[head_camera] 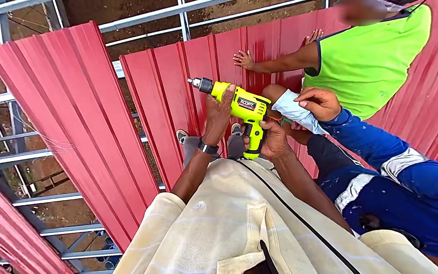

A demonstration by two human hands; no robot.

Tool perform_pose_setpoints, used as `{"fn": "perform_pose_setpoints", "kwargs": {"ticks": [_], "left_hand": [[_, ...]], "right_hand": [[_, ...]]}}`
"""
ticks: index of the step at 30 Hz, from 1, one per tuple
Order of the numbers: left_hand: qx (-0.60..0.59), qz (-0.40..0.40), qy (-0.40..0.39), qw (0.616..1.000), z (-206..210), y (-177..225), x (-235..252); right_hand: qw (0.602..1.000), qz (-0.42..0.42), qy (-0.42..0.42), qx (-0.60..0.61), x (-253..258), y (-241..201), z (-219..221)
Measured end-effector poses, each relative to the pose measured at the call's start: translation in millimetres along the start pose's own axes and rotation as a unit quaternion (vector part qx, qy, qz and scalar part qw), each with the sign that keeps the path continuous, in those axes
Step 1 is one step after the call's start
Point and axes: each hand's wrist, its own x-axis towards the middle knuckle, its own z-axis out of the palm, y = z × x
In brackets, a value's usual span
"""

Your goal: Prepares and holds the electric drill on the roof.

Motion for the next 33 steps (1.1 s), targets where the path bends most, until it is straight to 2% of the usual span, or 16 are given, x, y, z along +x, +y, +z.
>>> {"fn": "perform_pose_setpoints", "kwargs": {"ticks": [8,18,23,26,33], "left_hand": [[0.044,0.015,0.005,0.999,1,1,-1],[0.056,0.072,-0.01,0.996,7,9,-6],[0.126,0.073,-0.044,0.988,1,35,-37],[0.139,0.086,-0.055,0.985,0,38,-43],[0.08,0.121,-0.051,0.988,9,28,-23]], "right_hand": [[0.998,0.007,-0.025,0.066,4,9,-9],[0.997,0.001,-0.049,0.066,4,7,-12],[0.991,0.01,-0.089,0.102,5,11,-15],[0.986,0.011,-0.12,0.115,5,11,-17],[0.987,0.002,-0.131,0.098,8,6,-14]]}}
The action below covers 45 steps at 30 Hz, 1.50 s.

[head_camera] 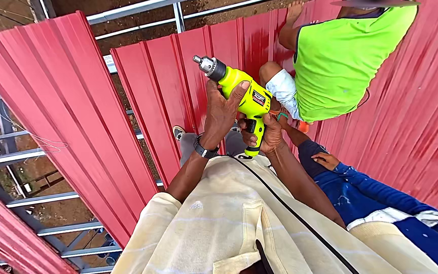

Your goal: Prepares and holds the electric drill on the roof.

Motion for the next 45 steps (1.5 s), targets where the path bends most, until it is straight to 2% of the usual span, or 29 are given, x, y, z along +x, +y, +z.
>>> {"fn": "perform_pose_setpoints", "kwargs": {"ticks": [3,7,13,18,23,29,34,45], "left_hand": [[-0.009,0.016,-0.028,0.999,-1,8,0],[0.044,-0.009,-0.069,0.997,-6,45,-15],[-0.062,0.077,-0.037,0.994,5,17,9],[-0.101,0.06,-0.029,0.993,1,15,9],[-0.112,0.052,-0.033,0.992,-1,8,10],[-0.117,0.021,-0.024,0.993,-4,1,11],[-0.118,0.01,-0.023,0.993,-5,-3,10],[-0.102,0.014,-0.007,0.995,3,3,10]], "right_hand": [[1.0,-0.002,-0.001,0.004,3,-1,1],[1.0,-0.001,-0.025,0.014,4,-9,9],[0.999,-0.021,-0.028,-0.035,2,-17,19],[0.994,-0.052,0.003,-0.091,0,-18,34],[0.994,-0.052,0.028,-0.091,-1,-12,32],[0.986,-0.07,0.036,-0.148,-4,-9,32],[0.985,-0.074,0.051,-0.15,-6,-9,33],[0.994,-0.049,0.029,-0.096,-5,-9,21]]}}
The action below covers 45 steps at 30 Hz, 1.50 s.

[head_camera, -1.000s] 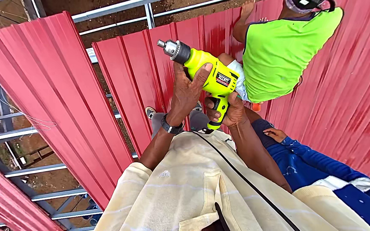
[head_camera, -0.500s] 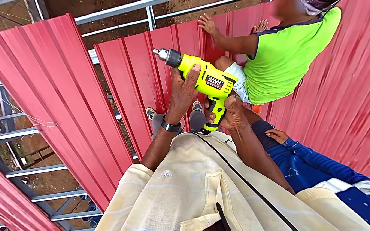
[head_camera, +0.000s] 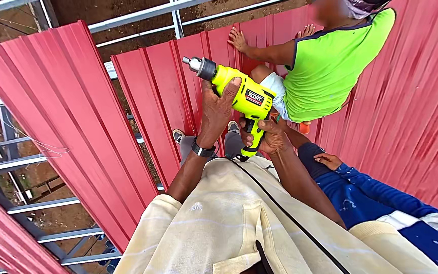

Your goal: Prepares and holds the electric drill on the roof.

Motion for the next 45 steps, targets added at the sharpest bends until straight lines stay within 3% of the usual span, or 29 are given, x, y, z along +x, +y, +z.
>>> {"fn": "perform_pose_setpoints", "kwargs": {"ticks": [8,16,20,23,25,29,34,45], "left_hand": [[0.02,0.006,0.008,1.0,4,0,1],[-0.001,0.008,-0.054,0.999,-4,13,2],[0.112,-0.025,-0.062,0.991,-24,22,-48],[0.189,0.003,-0.049,0.981,-21,9,-63],[0.203,-0.025,-0.079,0.976,-20,-1,-71],[0.164,-0.073,-0.11,0.978,-11,-17,-79],[0.135,-0.051,-0.081,0.986,-8,-19,-79],[0.121,-0.056,-0.1,0.986,-11,-19,-78]], "right_hand": [[1.0,0.001,0.02,-0.003,-3,-2,-3],[1.0,-0.023,-0.004,0.018,3,-9,4],[0.996,-0.012,-0.033,0.08,3,-9,3],[0.997,-0.013,-0.033,0.061,4,-12,5],[0.999,-0.02,-0.025,0.032,5,-12,7],[0.999,-0.036,-0.002,-0.005,10,-12,19],[0.999,-0.033,0.003,-0.016,11,-8,19],[1.0,-0.018,0.019,-0.017,10,-4,15]]}}
